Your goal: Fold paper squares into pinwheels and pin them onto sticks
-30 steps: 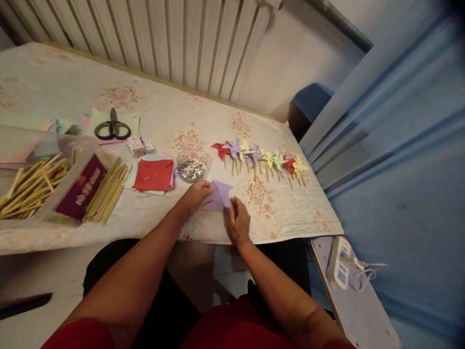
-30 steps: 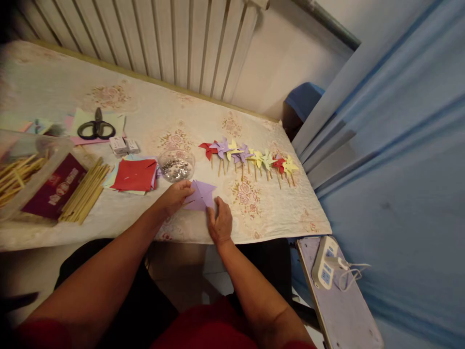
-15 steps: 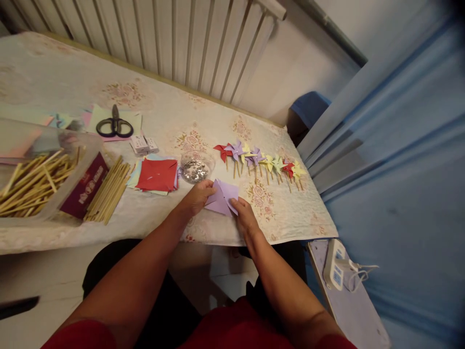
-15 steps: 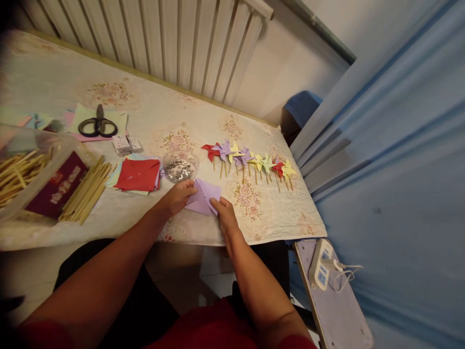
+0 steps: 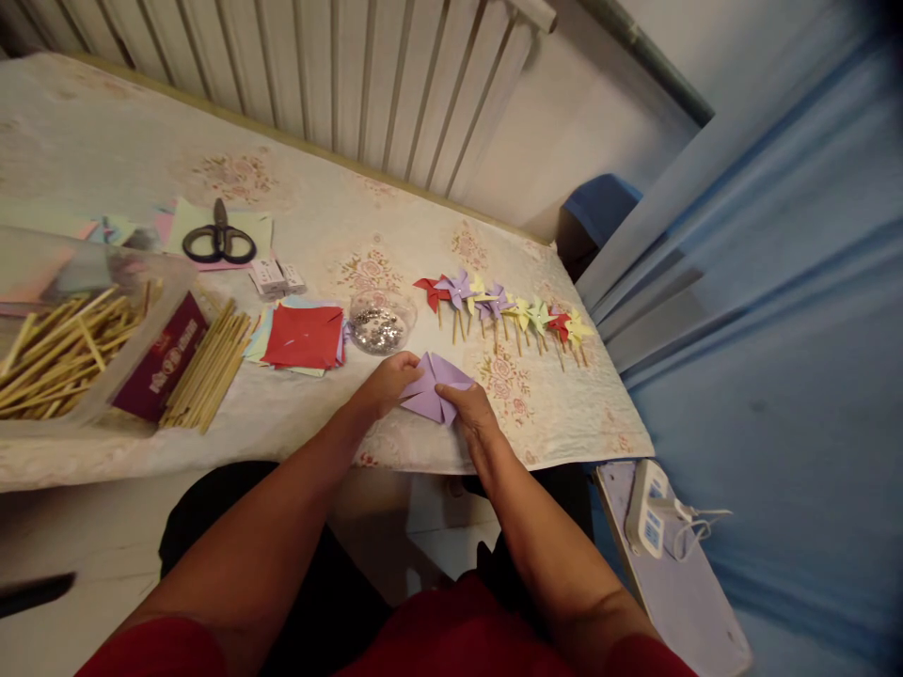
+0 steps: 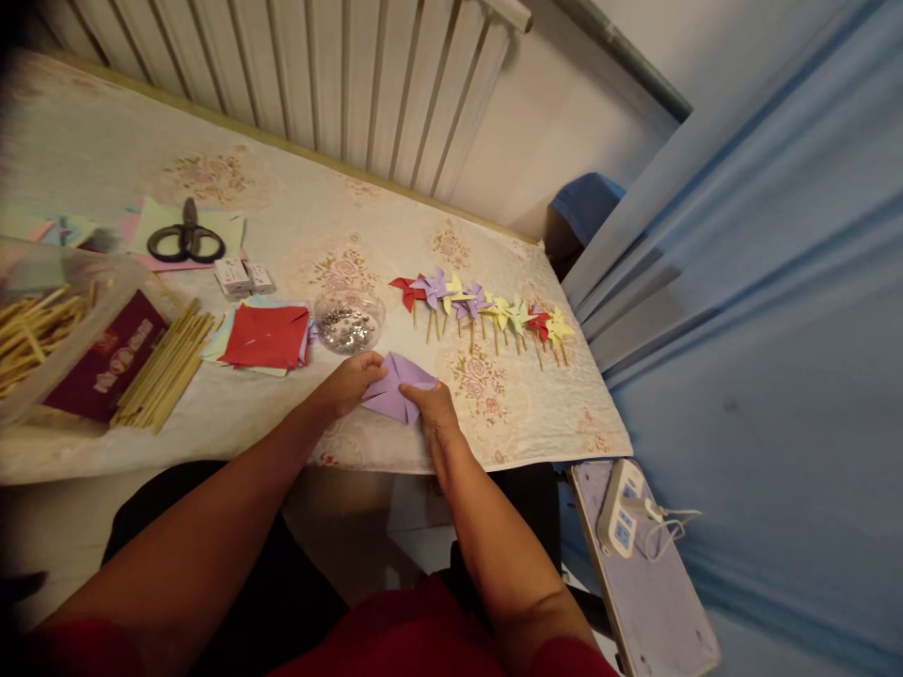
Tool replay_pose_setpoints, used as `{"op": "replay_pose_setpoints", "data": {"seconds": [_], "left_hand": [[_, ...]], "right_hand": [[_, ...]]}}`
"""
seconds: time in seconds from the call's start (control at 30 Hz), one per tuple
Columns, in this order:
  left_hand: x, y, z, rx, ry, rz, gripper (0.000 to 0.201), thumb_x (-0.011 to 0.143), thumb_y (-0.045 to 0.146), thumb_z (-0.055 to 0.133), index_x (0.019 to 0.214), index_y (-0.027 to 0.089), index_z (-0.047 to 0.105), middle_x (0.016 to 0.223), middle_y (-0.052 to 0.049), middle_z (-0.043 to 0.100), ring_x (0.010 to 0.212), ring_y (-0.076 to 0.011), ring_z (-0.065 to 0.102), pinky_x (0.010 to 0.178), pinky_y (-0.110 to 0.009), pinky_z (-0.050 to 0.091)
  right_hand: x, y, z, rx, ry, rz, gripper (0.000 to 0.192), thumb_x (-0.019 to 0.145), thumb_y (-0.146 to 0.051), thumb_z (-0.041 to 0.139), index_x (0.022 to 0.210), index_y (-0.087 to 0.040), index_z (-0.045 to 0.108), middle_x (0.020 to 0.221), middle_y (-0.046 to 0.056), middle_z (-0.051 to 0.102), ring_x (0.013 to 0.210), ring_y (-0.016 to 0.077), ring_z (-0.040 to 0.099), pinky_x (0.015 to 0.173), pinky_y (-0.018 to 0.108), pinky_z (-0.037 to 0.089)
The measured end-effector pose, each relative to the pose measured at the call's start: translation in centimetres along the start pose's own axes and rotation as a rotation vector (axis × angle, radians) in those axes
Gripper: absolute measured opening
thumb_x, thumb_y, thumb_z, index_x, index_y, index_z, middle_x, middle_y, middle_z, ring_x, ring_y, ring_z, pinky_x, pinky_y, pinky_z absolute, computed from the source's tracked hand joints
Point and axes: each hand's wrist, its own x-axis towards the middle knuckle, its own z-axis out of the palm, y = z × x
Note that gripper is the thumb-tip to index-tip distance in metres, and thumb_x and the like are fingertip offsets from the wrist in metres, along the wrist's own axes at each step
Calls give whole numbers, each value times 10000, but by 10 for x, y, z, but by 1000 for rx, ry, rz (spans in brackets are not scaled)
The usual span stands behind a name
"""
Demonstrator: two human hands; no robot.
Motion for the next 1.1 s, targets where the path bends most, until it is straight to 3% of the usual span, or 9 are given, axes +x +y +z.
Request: {"op": "replay_pose_setpoints", "data": {"seconds": [0.17,0.4,0.53,0.67,0.8,1.1], "left_hand": [[-4,6,1,95,32,76,335,702,245,706,983,183,535,782,19,636,597,-120,575,544,-236,431],[-4,9,-2,122,-61,157,464,647,276,751,1031,205,500,932,-25,703,656,-132,607,616,-260,442],[-6,11,-5,167,-128,182,386,637,249,735,976,195,560,946,-27,709,717,-145,629,662,-266,461],[-9,13,-6,293,-243,176,268,685,249,707,941,178,677,817,-6,674,734,-153,623,687,-263,463],[-9,10,-5,338,-323,153,246,696,239,696,935,188,727,870,-28,710,806,-179,647,735,-278,483],[-5,5,-1,524,-284,257,119,704,261,668,786,186,710,671,28,620,622,-132,497,621,-252,376]], "right_hand": [[1,-2,-4,39,26,27,421,552,-198,847,960,-144,754,832,18,794,671,191,706,753,328,580],[3,-3,-4,144,108,41,377,507,-148,828,871,-138,727,783,21,777,655,186,687,733,322,585],[3,-4,-6,185,103,66,405,505,-141,830,893,-144,716,809,28,784,668,191,694,731,325,592],[6,-6,-11,200,64,88,411,507,-143,840,897,-153,710,827,43,790,694,221,713,751,362,606],[8,-7,-16,194,51,104,413,513,-131,835,903,-162,703,806,46,787,739,255,731,774,397,614],[6,-6,-14,144,75,106,362,523,-121,838,866,-133,719,790,35,775,642,194,693,728,349,604]]}}
